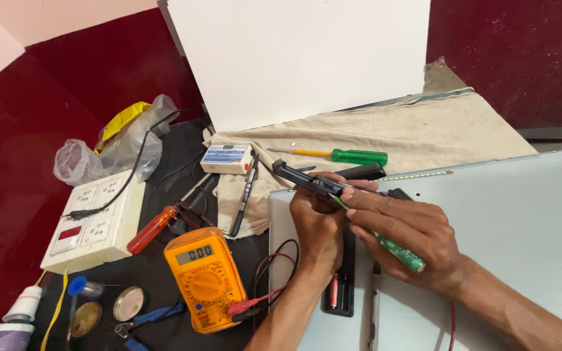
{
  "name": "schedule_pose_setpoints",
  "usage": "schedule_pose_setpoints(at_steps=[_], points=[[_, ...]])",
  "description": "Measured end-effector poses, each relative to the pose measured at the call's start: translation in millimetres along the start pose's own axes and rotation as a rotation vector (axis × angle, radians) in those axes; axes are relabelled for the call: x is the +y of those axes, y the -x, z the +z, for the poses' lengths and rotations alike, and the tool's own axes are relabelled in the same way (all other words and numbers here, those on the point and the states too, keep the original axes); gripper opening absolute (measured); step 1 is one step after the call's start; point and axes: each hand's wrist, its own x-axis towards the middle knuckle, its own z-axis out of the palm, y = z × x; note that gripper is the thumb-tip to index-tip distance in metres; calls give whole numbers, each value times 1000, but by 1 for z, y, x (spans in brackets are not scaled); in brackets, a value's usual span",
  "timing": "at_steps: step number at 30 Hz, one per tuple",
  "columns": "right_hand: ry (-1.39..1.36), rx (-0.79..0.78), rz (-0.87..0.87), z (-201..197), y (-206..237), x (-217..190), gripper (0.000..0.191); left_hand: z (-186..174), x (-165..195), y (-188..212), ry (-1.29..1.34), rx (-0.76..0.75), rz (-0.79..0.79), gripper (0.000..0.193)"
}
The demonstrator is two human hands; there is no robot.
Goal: The person uses a green-handled screwdriver to pry open a black plastic remote control. They remove the back cover and then extract the internal circuit board, placing the components on the workbench.
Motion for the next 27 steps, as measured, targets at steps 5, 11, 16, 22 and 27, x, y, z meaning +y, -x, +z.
schedule_pose_setpoints(at_steps=[5,11,16,22,27], points=[[-78,21,107,-3,-1,-1,24,1,3,0,-73,8,-7,32],[-86,-35,222,-3,0,4,21,-2,0,2,-136,16,2,34],[-108,-103,571,-11,-6,8,21,-5,-3,3,-186,61,-29,38],[-284,-78,578,-20,-13,7,20,-6,-2,3,-138,16,-48,38],[-186,-53,358,-19,-14,4,22,-7,-4,2,-117,16,-42,40]])
